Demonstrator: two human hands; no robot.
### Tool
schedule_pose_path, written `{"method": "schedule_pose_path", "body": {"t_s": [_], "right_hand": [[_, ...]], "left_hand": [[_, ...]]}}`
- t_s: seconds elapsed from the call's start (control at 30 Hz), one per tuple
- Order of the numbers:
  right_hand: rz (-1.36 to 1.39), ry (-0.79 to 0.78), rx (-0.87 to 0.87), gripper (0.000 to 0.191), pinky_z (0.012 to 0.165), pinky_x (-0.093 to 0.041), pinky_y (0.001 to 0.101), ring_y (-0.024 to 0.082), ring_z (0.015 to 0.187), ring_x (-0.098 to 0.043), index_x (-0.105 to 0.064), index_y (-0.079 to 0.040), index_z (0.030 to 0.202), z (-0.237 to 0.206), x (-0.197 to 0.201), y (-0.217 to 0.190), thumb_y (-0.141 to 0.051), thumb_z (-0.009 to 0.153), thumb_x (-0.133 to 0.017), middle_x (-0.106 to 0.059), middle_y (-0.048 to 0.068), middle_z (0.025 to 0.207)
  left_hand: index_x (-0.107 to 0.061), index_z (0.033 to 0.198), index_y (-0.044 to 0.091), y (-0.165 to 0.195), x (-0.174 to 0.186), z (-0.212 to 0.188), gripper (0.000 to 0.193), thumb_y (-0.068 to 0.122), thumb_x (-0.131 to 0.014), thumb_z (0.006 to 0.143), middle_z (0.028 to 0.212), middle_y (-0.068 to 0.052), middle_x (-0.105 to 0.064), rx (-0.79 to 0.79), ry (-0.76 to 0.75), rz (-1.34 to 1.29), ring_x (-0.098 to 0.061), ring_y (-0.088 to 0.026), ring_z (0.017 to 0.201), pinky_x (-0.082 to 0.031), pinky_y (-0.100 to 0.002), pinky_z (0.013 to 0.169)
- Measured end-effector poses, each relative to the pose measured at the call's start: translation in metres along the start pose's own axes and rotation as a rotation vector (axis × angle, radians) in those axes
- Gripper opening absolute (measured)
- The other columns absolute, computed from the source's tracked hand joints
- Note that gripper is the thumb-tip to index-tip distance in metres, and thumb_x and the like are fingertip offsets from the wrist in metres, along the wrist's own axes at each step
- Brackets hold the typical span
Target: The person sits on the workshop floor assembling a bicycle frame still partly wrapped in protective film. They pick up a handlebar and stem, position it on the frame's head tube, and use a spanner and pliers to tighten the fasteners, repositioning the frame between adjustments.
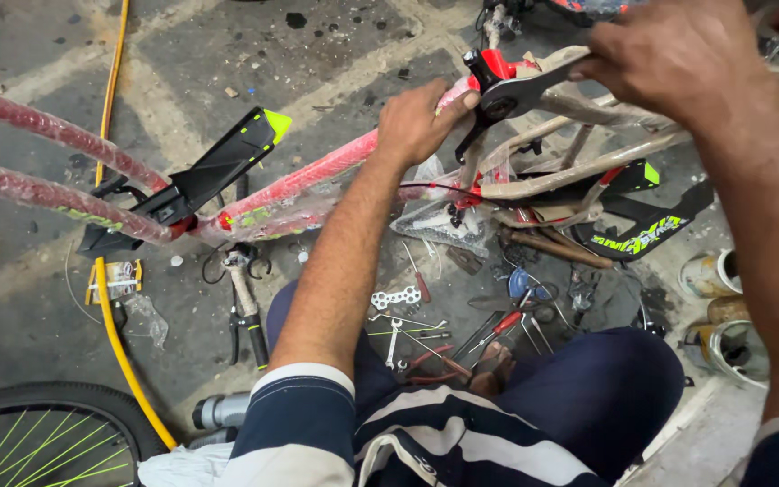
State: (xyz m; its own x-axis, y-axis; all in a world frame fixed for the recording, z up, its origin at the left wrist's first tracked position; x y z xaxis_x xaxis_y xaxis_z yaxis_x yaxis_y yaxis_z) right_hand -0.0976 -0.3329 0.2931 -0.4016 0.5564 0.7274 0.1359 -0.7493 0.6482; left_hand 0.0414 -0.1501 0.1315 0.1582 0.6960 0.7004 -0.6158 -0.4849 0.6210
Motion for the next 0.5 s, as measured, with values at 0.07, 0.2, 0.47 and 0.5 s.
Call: {"method": "schedule_pose_path", "body": {"t_s": [0.07,0.2,0.47,0.5], "right_hand": [[-0.053,0.029,0.066,0.034,0.059,-0.052,0.0373,0.019,0.069,-0.07,-0.073,-0.018,0.084,0.017,0.018,-0.012,-0.047,0.099,-0.064,-0.069,0.001,0.072],[-0.058,0.055,0.054,0.027,0.057,-0.049,0.0336,0.015,0.066,-0.068,-0.073,-0.021,0.089,0.022,0.032,-0.02,-0.04,0.107,-0.066,-0.068,-0.001,0.072],[0.223,0.16,-0.088,0.034,0.073,-0.051,0.0386,0.023,0.073,-0.066,-0.076,-0.015,0.092,-0.037,-0.032,0.008,-0.048,0.1,-0.076,-0.068,0.002,0.074],[0.254,0.199,-0.086,0.032,0.075,-0.051,0.038,0.022,0.072,-0.066,-0.076,-0.015,0.096,-0.041,-0.041,0.007,-0.047,0.1,-0.075,-0.068,0.002,0.076]], "left_hand": [[-0.07,0.1,0.012,-0.001,0.0,0.0,0.069,0.075,-0.045,0.092,0.091,-0.018,-0.073,-0.011,0.014,-0.004,-0.068,-0.043,0.092,-0.049,-0.057,0.078],[-0.069,0.101,0.011,-0.001,-0.003,0.001,0.069,0.075,-0.044,0.093,0.091,-0.018,-0.073,-0.041,0.039,0.01,-0.068,-0.043,0.092,-0.048,-0.058,0.078],[-0.068,0.099,0.011,-0.005,-0.007,0.002,0.071,0.077,-0.043,0.092,0.089,-0.018,-0.073,-0.02,0.0,0.016,-0.068,-0.042,0.092,-0.048,-0.058,0.078],[-0.069,0.098,0.011,-0.004,-0.008,0.002,0.071,0.077,-0.042,0.092,0.089,-0.018,-0.073,-0.016,-0.009,0.017,-0.068,-0.042,0.092,-0.048,-0.057,0.078]]}}
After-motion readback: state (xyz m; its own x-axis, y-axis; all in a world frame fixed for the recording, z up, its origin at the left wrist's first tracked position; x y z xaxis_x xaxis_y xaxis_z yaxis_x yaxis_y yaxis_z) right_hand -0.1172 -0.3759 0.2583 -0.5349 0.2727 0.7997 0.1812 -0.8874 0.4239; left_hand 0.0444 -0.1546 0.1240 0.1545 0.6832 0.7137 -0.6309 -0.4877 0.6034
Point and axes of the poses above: each hand's wrist, its own z-axis towards the middle knuckle, its own x-axis out of the back of the hand, y = z × x, the point moved 7 cm from there along z, towards the middle knuckle
